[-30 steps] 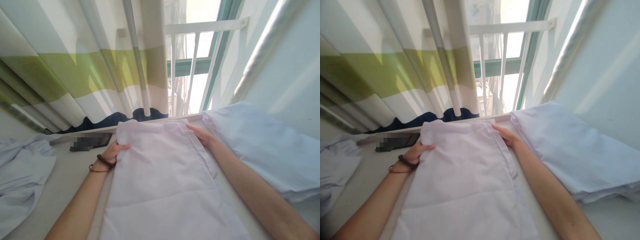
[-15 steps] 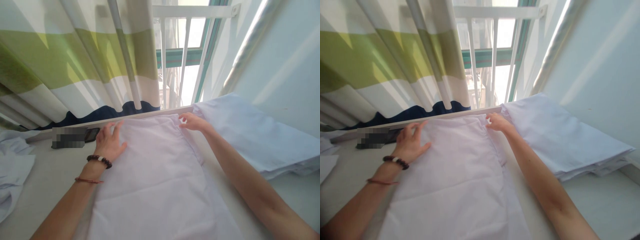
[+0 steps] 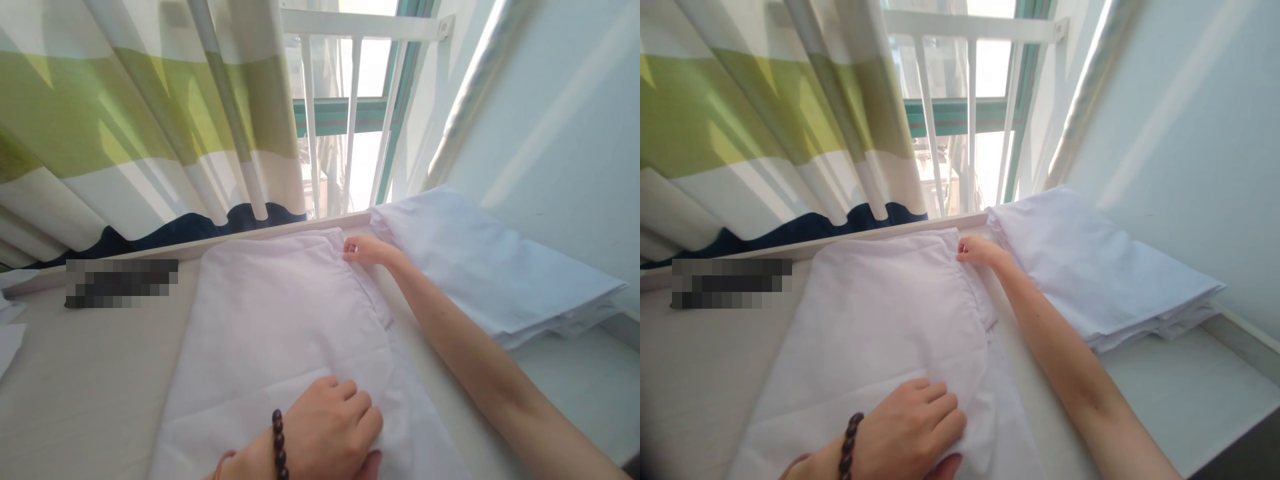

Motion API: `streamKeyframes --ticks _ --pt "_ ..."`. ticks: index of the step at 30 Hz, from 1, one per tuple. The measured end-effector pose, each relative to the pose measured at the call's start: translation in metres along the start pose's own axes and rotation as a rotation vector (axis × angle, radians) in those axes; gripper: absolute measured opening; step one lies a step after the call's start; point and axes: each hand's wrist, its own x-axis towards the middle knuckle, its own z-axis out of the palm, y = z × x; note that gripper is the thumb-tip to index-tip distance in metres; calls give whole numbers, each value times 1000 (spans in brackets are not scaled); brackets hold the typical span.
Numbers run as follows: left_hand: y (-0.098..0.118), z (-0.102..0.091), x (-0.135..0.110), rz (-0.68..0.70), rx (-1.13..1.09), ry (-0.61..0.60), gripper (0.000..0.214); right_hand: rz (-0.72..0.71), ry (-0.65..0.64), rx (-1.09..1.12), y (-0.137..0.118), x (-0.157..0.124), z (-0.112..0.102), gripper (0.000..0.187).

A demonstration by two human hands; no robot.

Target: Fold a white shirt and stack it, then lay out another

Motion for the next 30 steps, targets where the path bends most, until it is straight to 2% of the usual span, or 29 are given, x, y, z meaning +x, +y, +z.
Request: streamKeyframes --ticks 3,8,10,13,16,19,21,23,24,26,29,30 --pt "-4 -13 -2 35 -95 37 12 4 6 6 -4 -2 -5 6" --pt "2 -51 -7 88 -153 150 27 4 -5 26 -9 -11 -27 9" --pt "5 -59 -10 125 -140 163 27 25 -38 36 -11 -15 -35 10" --pt "5 -52 -9 183 -115 132 22 111 -164 49 -13 -17 -37 11" --pt "2 -28 -3 235 -113 58 24 171 -271 26 -14 -18 -31 9" --pt "1 -14 0 271 -118 24 27 185 -283 -18 -15 -17 -27 8" --pt "0 -22 -2 252 -155 52 21 181 -245 -47 -15 -17 -26 11" --pt "-7 -40 -5 163 -216 130 17 169 -166 -67 -17 -17 -25 21" --pt "-14 -49 -7 116 -235 185 22 161 -112 -76 -19 -16 -22 28" --pt "-35 -61 -11 -87 -141 295 29 138 -2 -91 -26 -14 -13 45" --pt "-76 -51 -18 -515 168 353 42 98 75 -98 -37 -9 11 59" --pt "-87 -43 -22 -621 233 323 48 96 73 -101 -39 -7 21 61"
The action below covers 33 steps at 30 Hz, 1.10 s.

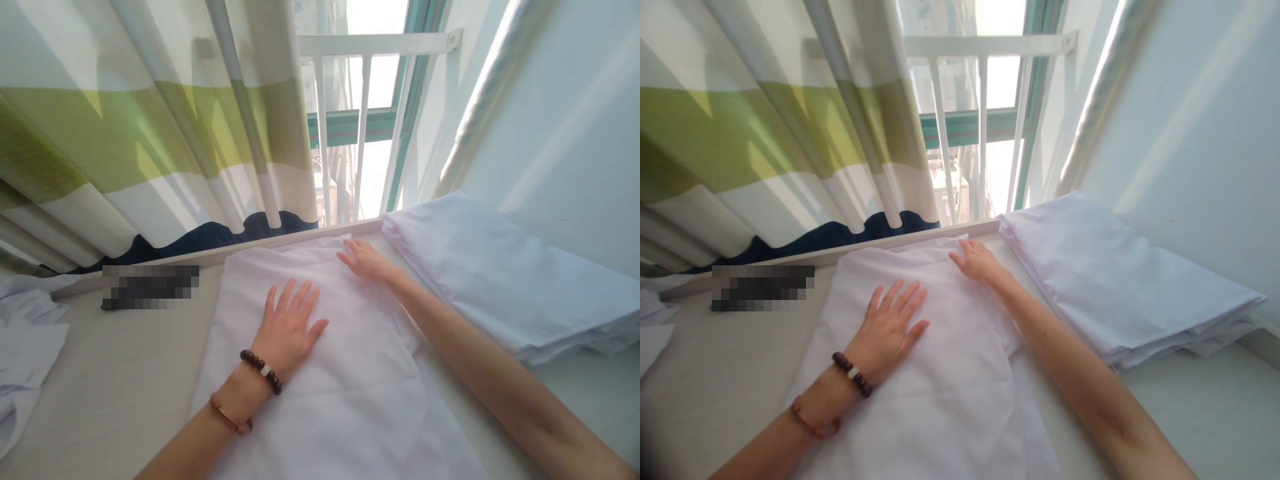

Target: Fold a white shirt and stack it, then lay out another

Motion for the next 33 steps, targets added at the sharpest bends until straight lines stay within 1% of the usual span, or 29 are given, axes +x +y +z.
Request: streamKeyframes --ticks 1,3,5,7,8,10,12,14,16,18,20,21,22,24,25,26,28,29,30,31,33 --pt "-9 10 -1 -25 46 -57 52 9 -11 -9 -2 1 9 63" --pt "-20 24 -7 -23 99 -143 58 53 -37 -41 -3 5 22 66" --pt "-23 27 -16 -9 121 -168 61 98 -51 -73 0 9 30 67" --pt "-18 22 -28 11 124 -139 62 115 -52 -91 3 12 33 67" --pt "-13 19 -35 46 112 -122 63 115 -49 -97 4 12 33 67" --pt "2 13 -51 179 58 -94 67 105 -44 -108 5 13 32 67" --pt "19 10 -66 343 -16 -102 69 87 -40 -114 5 12 32 68" --pt "33 10 -76 415 -65 -134 66 52 -21 -114 7 12 31 66" --pt "37 10 -78 431 -111 -164 62 9 35 -88 9 12 30 64" --pt "27 6 -71 430 -164 -168 55 0 126 20 13 14 27 68" --pt "4 0 -57 373 -182 -126 47 64 188 198 15 17 21 79" --pt "-11 -3 -48 293 -157 -81 44 114 195 282 16 17 17 81" --pt "-27 -5 -40 198 -100 -36 43 160 186 344 17 18 12 79" --pt "-59 -5 -25 -45 43 28 47 209 103 408 17 18 3 63" --pt "-72 -3 -20 -173 91 32 52 207 37 431 17 17 -1 55" --pt "-83 0 -16 -263 116 -24 57 195 -35 458 17 16 -4 48" --pt "-95 8 -14 -337 130 -136 60 164 -164 520 16 14 -8 40" --pt "-97 11 -15 -340 124 -177 60 153 -200 543 16 14 -9 38" --pt "-98 14 -16 -337 117 -188 59 144 -211 557 16 14 -9 35" --pt "-99 14 -17 -344 113 -163 59 138 -216 562 16 14 -9 33" --pt "-103 12 -18 -421 116 -22 60 134 -217 563 17 15 -9 29"
